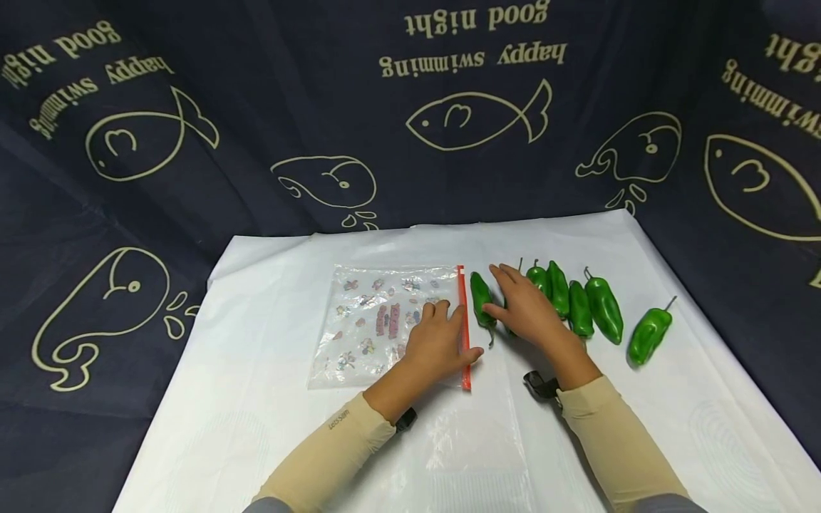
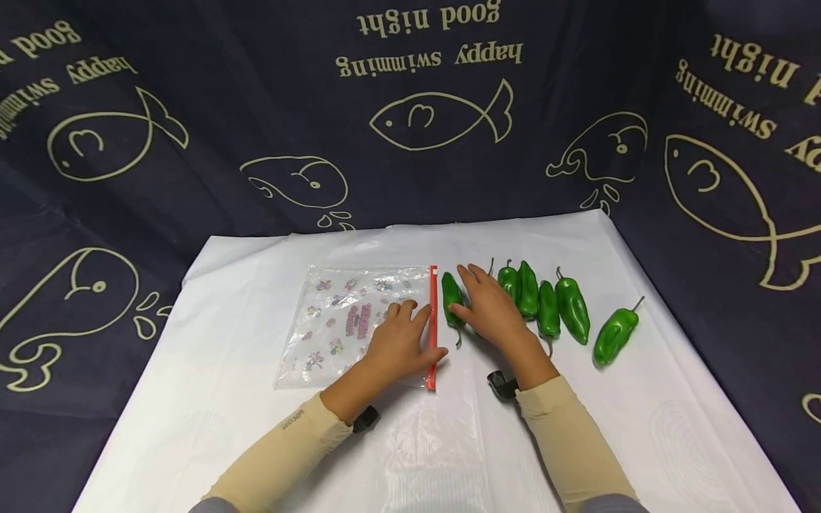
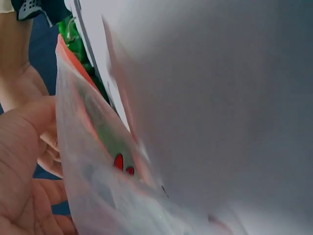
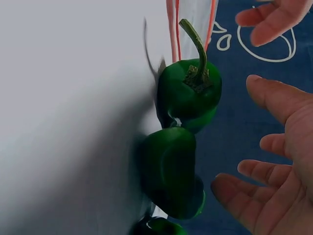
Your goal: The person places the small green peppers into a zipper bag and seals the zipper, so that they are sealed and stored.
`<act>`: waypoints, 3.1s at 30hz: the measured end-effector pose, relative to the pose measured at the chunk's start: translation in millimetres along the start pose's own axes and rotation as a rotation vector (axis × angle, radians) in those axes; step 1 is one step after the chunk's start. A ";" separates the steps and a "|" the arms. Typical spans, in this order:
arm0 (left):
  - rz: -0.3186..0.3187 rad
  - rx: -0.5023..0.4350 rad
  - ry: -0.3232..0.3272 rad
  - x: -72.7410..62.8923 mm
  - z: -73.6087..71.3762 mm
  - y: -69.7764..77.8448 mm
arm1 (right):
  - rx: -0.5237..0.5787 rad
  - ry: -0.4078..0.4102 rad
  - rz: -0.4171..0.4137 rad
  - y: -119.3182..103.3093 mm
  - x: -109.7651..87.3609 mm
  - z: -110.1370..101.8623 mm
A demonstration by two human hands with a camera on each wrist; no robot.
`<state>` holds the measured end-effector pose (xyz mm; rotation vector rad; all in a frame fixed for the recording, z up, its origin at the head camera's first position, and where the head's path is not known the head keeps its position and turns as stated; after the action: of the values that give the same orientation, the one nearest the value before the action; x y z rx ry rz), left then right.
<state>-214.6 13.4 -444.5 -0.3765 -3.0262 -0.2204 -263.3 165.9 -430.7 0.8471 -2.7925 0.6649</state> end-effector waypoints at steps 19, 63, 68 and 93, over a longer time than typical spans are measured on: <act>-0.155 -0.002 -0.118 7.1 16.9 -1.7 | 0.074 -0.008 0.061 2.7 7.2 5.0; -0.201 -0.682 -0.217 10.0 30.5 -48.8 | 0.037 -0.033 0.103 4.1 17.1 23.8; -0.276 -0.738 -0.208 9.1 31.3 -55.8 | 0.042 -0.045 0.119 5.9 19.0 26.4; -0.446 -1.206 -0.410 7.4 60.3 -69.5 | 0.135 -0.213 0.174 10.6 28.0 30.5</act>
<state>-243.0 -42.3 -512.4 0.2642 -2.8553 -2.2138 -292.9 146.1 -454.4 0.7426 -3.0695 0.8455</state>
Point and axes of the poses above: each hand's wrist, its own x-axis towards the middle knuckle, its own z-axis out of the palm, y = z × x, the point moved 7 cm from there along x, towards the middle knuckle, and after that the axes turned 12 degrees about -z, right-handed, at the moved point
